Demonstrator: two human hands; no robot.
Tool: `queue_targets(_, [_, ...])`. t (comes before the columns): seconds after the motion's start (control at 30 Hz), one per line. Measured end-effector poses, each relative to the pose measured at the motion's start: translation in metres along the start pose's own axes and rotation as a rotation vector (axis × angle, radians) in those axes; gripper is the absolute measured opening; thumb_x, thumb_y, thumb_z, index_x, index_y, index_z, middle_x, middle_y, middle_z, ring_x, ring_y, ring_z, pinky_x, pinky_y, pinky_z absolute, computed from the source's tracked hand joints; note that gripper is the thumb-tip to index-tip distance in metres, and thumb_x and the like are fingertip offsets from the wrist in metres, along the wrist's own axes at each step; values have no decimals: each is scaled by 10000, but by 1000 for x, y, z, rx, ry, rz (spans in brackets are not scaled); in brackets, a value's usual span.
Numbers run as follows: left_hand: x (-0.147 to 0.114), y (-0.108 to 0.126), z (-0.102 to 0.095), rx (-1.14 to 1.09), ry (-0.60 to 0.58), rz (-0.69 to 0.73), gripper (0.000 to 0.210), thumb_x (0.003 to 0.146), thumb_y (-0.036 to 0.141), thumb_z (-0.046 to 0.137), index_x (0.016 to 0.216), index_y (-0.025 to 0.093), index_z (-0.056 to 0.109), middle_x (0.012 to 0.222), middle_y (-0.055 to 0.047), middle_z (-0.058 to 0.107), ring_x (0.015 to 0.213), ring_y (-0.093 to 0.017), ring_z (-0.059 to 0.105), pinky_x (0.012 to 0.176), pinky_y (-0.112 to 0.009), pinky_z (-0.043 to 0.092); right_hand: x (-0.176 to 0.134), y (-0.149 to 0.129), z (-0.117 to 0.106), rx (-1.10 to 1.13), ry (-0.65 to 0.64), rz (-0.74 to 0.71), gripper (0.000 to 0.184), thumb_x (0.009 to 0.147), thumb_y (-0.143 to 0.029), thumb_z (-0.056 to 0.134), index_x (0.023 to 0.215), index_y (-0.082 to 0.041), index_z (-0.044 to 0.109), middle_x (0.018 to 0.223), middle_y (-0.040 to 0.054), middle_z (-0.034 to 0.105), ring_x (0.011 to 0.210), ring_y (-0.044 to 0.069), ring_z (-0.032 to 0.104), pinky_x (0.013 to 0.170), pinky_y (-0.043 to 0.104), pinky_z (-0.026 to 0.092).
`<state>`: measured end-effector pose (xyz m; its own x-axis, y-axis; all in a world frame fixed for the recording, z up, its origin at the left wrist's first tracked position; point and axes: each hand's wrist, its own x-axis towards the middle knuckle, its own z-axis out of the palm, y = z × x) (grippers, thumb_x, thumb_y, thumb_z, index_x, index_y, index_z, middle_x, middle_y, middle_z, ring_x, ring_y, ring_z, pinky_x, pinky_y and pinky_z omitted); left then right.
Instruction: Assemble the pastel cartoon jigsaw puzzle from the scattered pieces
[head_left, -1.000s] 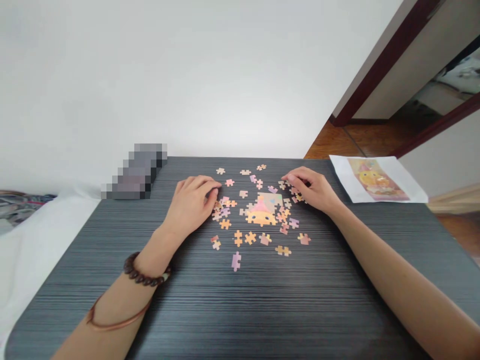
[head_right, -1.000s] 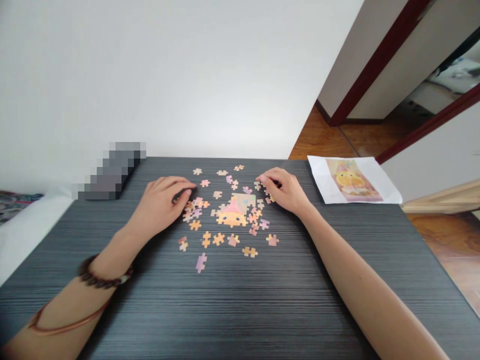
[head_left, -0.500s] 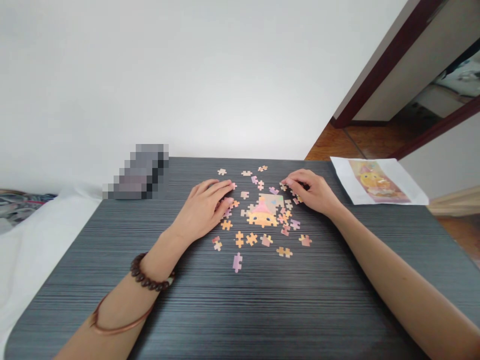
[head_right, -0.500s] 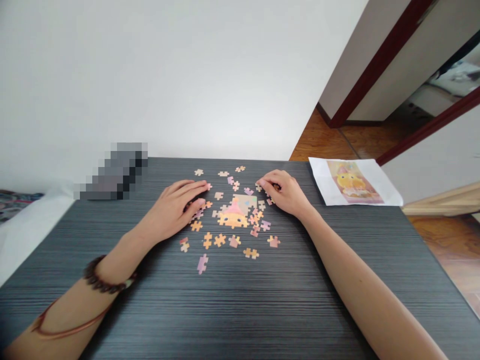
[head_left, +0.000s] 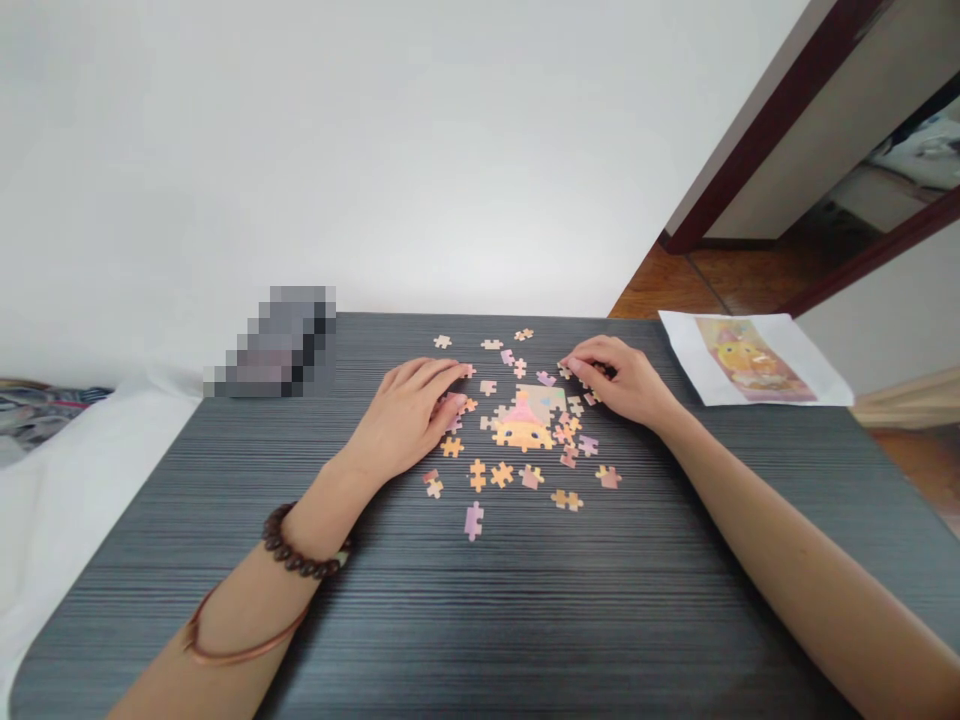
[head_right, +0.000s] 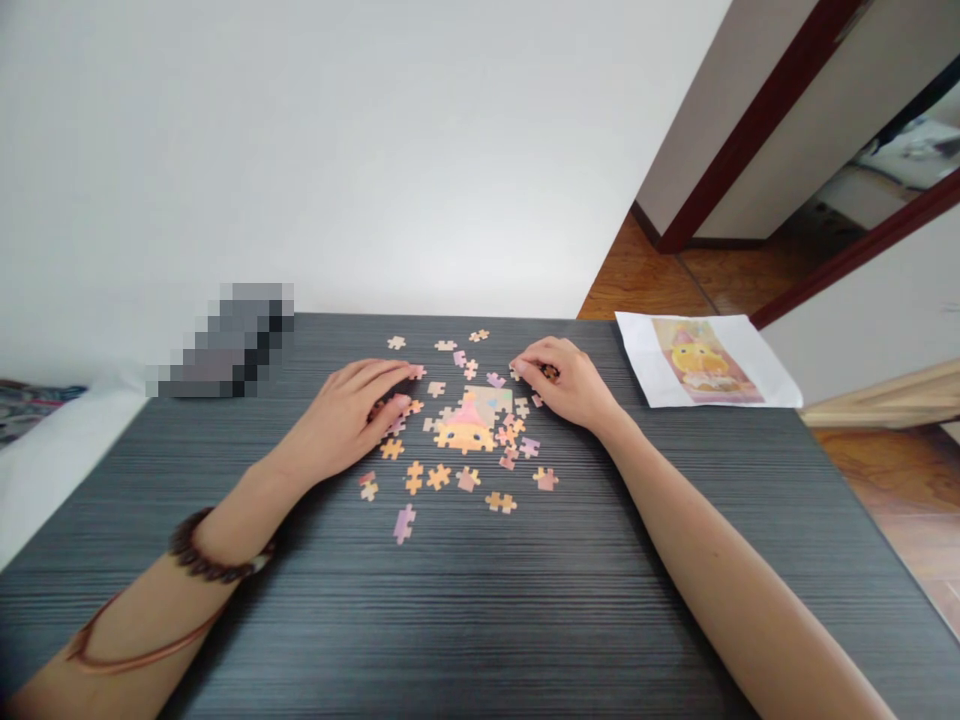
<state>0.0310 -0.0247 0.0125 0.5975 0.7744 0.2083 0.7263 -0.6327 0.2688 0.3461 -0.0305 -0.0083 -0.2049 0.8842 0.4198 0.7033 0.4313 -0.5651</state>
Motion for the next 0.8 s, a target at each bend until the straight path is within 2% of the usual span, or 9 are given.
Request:
queue_targets(0.17, [12, 8, 4, 75, 28, -1, 411, 1029, 355, 403, 1363, 168, 553, 1444, -128, 546, 1299, -300, 511, 1097, -500, 398, 0, 1, 0, -2, -5, -1, 214, 947, -347, 567, 888, -234, 738, 961, 64, 755, 930, 237, 681, 878, 424, 525])
queue_targets(0.3, [34, 4, -3, 135, -6, -18, 355, 1025, 301, 414, 1301, 202, 613, 1397, -97, 589, 1283, -293, 507, 1071, -494, 398, -1, 2, 0, -5, -8, -6, 227, 952, -362, 562, 897, -235, 742, 964, 66, 752, 937, 238, 677, 886, 429, 523])
queue_targets(0.4, [54, -2, -11, 147, -118, -24, 315, 990, 224, 453, 1201, 199, 686, 1249, -84, 676, 1220, -293, 532, 1018, -470, 424, -1, 1, 0, -2, -10, -8, 240, 954, -368, 554, 894, -236, 746, 958, 68, 750, 927, 240, 676, 875, 431, 527])
queue_targets(0.5, [72, -6, -13, 149, -169, 72, 318, 982, 228, 458, 1170, 205, 713, 1194, -85, 700, 1173, -288, 545, 1007, -444, 426, 0, 0, 0, -1, -10, -7, 238, 954, -365, 554, 892, -239, 745, 951, 65, 750, 917, 238, 677, 864, 431, 531])
queue_targets(0.7, [92, -4, -3, 166, -133, 155, 323, 978, 230, 469, 1210, 189, 691, 1230, -90, 690, 1159, -276, 553, 1020, -415, 426, 0, 0, 0, -3, -10, 2, 214, 955, -342, 563, 896, -232, 737, 957, 61, 745, 930, 227, 676, 881, 423, 529])
queue_targets(0.8, [96, -4, 3, 138, -156, 163, 324, 990, 214, 432, 1152, 182, 710, 1170, -103, 697, 1105, -275, 583, 993, -415, 447, 0, 1, 0, -8, -17, -1, 213, 957, -337, 565, 896, -227, 737, 956, 66, 745, 923, 226, 675, 873, 418, 530])
